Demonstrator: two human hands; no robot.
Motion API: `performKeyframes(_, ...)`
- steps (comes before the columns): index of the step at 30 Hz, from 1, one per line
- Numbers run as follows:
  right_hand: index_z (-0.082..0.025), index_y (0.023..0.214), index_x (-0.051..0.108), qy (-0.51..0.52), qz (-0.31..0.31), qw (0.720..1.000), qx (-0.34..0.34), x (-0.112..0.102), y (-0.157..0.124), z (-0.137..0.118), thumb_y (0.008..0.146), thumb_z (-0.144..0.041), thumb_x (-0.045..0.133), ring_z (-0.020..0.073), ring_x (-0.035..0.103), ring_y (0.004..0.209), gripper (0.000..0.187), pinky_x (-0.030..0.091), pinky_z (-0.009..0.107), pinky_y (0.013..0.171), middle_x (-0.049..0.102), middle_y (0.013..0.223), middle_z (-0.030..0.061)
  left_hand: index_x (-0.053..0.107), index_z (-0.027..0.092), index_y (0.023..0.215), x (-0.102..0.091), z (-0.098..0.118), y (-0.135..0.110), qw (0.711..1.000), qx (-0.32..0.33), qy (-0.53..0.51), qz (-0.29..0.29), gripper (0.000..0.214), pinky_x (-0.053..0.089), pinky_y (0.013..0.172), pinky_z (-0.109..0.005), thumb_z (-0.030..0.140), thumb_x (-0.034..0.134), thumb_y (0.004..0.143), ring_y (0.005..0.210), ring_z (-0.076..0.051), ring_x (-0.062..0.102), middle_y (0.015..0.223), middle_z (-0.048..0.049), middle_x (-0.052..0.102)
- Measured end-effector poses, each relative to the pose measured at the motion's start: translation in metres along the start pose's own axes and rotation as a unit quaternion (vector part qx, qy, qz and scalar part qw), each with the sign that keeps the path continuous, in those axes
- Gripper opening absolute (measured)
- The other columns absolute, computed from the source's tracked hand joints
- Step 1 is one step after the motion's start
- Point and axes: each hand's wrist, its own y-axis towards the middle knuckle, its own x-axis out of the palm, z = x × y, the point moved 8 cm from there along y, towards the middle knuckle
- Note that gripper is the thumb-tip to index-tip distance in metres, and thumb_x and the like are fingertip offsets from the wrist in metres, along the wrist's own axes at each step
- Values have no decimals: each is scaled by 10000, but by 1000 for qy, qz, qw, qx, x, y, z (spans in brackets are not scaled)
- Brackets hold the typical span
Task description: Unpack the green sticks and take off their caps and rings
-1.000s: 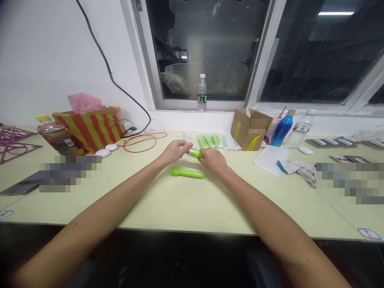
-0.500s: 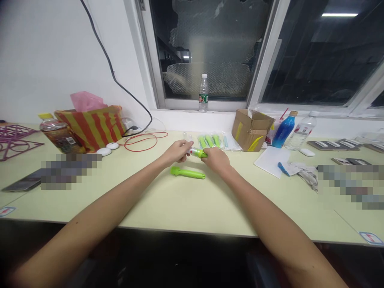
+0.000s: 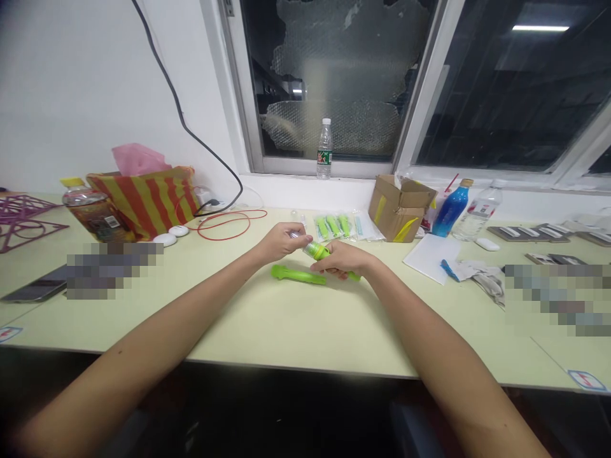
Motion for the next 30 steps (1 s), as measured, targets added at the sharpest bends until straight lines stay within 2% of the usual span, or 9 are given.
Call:
performKeyframes(3, -194, 655, 546, 14, -76, 997, 10, 9, -4, 0, 744, -429, 670, 106, 362, 400, 280, 309, 257, 432, 412, 438, -53, 559, 167, 649, 2, 6, -2, 1000, 16, 12, 1, 348, 302, 571, -239, 481, 585, 797, 607, -105, 389, 620, 27, 470)
performKeyframes(6, -180, 670, 570, -113, 98, 989, 19, -10, 2, -2, 766, -386, 641, 122, 443, 470, 239, 302, 248, 467, 504, 518, -14, 560, 179, 673, -1, -6, -3, 998, -41, 10, 51, 347, 307, 550, -244, 497, 560, 809, 559, -108, 407, 595, 22, 506)
performKeyframes(8, -175, 707, 601, -259, 251, 932, 39, -22, 0, -10, 792, -318, 599, 157, 532, 592, 167, 313, 252, 518, 601, 659, 35, 540, 187, 654, -1, -25, -5, 989, -129, -8, 72, 419, 292, 509, -257, 560, 490, 838, 481, -112, 390, 527, 17, 494)
performKeyframes(11, -183, 806, 640, -399, 311, 861, 52, -16, 2, -21, 837, -257, 526, 209, 601, 740, 140, 335, 269, 580, 665, 830, 92, 488, 192, 566, -3, -41, -8, 974, -203, -8, 96, 497, 249, 479, -270, 607, 458, 838, 429, -110, 340, 445, 27, 393)
performKeyframes(15, -191, 852, 625, -391, 287, 873, 52, -13, 4, -20, 850, -319, 522, 207, 594, 701, 164, 316, 267, 548, 662, 844, 94, 487, 180, 538, -10, -26, -3, 987, -112, 11, 118, 431, 238, 507, -263, 483, 503, 843, 492, -101, 325, 483, 38, 335)
performKeyframes(20, -182, 676, 527, -226, 216, 950, -16, -14, 2, -18, 817, -415, 596, 134, 487, 553, 281, 297, 248, 499, 578, 652, 25, 554, 163, 585, -11, -2, -3, 996, -10, 31, 83, 380, 288, 550, -249, 421, 493, 858, 557, -103, 383, 532, 33, 428)
performKeyframes(23, -190, 618, 458, -81, 56, 995, -29, -1, 0, -13, 794, -484, 632, 101, 407, 450, 384, 308, 241, 450, 467, 514, -24, 579, 157, 604, -7, 14, -6, 997, 38, 44, 51, 353, 305, 561, -243, 401, 514, 851, 556, -97, 385, 545, 32, 463)
performKeyframes(27, -201, 597, 431, 9, -137, 991, 3, 16, -10, -5, 752, -544, 677, 88, 360, 387, 450, 312, 244, 395, 420, 477, -47, 558, 164, 597, 0, 33, -12, 991, 103, 71, 39, 334, 289, 544, -246, 393, 550, 840, 524, -87, 339, 522, 41, 426)
performKeyframes(30, -198, 601, 439, -57, -54, 997, -10, 9, -2, -5, 789, -531, 635, 104, 406, 424, 430, 339, 249, 438, 445, 500, -30, 547, 173, 605, -1, 27, -11, 990, 85, 81, 82, 321, 294, 547, -250, 391, 552, 842, 519, -90, 348, 528, 41, 443)
